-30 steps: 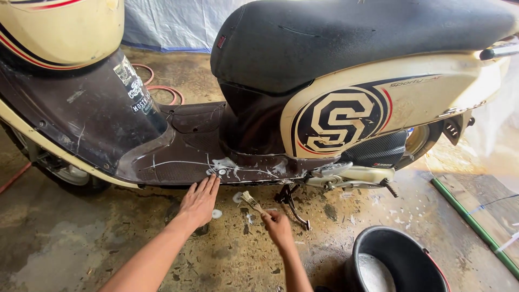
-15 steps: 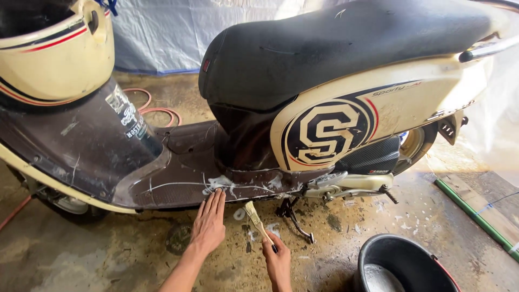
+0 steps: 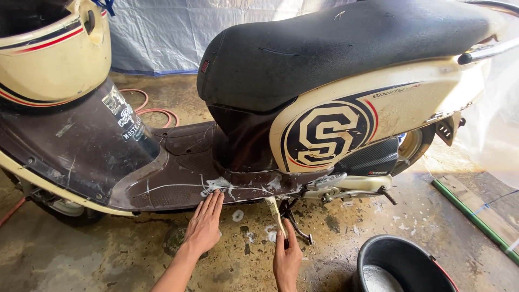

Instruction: The person scrubs the side panel and footboard of a scooter using a brush and soapy water from a bucket. They repeatedly dip the brush into the bucket and scrub the scooter's bodywork.

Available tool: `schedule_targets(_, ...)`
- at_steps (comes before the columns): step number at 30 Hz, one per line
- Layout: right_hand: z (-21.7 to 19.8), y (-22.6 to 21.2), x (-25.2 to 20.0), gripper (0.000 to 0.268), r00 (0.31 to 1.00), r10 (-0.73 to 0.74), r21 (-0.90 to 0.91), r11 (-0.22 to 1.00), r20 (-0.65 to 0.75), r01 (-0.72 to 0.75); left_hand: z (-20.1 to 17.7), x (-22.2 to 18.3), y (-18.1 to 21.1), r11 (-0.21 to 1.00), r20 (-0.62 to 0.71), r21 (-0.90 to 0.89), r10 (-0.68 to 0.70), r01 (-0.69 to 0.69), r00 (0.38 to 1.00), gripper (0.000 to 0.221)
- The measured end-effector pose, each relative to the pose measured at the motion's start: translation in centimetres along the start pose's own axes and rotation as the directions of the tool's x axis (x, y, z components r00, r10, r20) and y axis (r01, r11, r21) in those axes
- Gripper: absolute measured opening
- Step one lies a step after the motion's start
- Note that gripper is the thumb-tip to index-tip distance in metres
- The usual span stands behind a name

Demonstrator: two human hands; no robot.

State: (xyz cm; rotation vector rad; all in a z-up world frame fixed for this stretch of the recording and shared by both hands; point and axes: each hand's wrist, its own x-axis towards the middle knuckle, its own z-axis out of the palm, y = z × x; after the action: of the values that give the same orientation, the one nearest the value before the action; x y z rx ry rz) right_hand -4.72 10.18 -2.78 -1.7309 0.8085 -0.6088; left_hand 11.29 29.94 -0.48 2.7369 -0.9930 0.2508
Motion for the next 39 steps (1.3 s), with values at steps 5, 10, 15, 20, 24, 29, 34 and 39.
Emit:
schedule_targets(5,0.7,0.3,-0.4,0.042,0.995,-0.046,-0.045,0.998,0.091,0.050,0.9,0.2,-0.6,0.999,0.006,0.040,0.024,-0.024,1.000,0.105)
schedule_targets(10,1.3,2.4,0.2,0.044,0.989,-0.104,-0.052,0.993,0.108,0.110,-0.2,0.4,0.2,0.998,0.119,0.065,-0.018,0.011,0.993,0.103)
schedule_targets(15,1.4,2.5,0.3,0.044,0.995,-0.093,-0.049,0.994,0.037,0.095,-1.7,0.7,2.1,0.984,0.269,0.126,-0.153,0.123,0.951,0.108)
schedule_targets(20,1.4,3.4,0.9,0.042,0.998,-0.064,-0.003,0.998,-0.015,0.064,-0.3,1.0,1.4,0.984,0.243,0.140,-0.139,0.107,0.960,0.109)
schedule_targets(24,1.5,2.8,0.2,0.041,0.993,-0.082,0.088,0.993,0.083,0.075,-0.2,0.9,1.1,0.984,0.244,0.145,-0.134,0.100,0.960,0.110)
schedule_targets(29,1.6,2.8,-0.3,0.045,0.993,-0.098,0.110,0.988,-0.064,0.105,1.1,0.9,0.6,0.982,0.213,0.170,-0.113,0.078,0.970,0.113)
schedule_targets(34,1.0,2.1,-0.2,0.043,0.997,-0.059,0.104,0.993,-0.043,0.063,-0.2,1.0,1.2,0.982,0.258,0.159,-0.141,0.102,0.956,0.109)
schedule_targets(39,1.2,3.1,0.1,0.047,0.991,-0.087,0.093,0.991,-0.098,0.097,-1.8,0.9,2.0,0.979,0.333,0.159,-0.178,0.131,0.926,0.104)
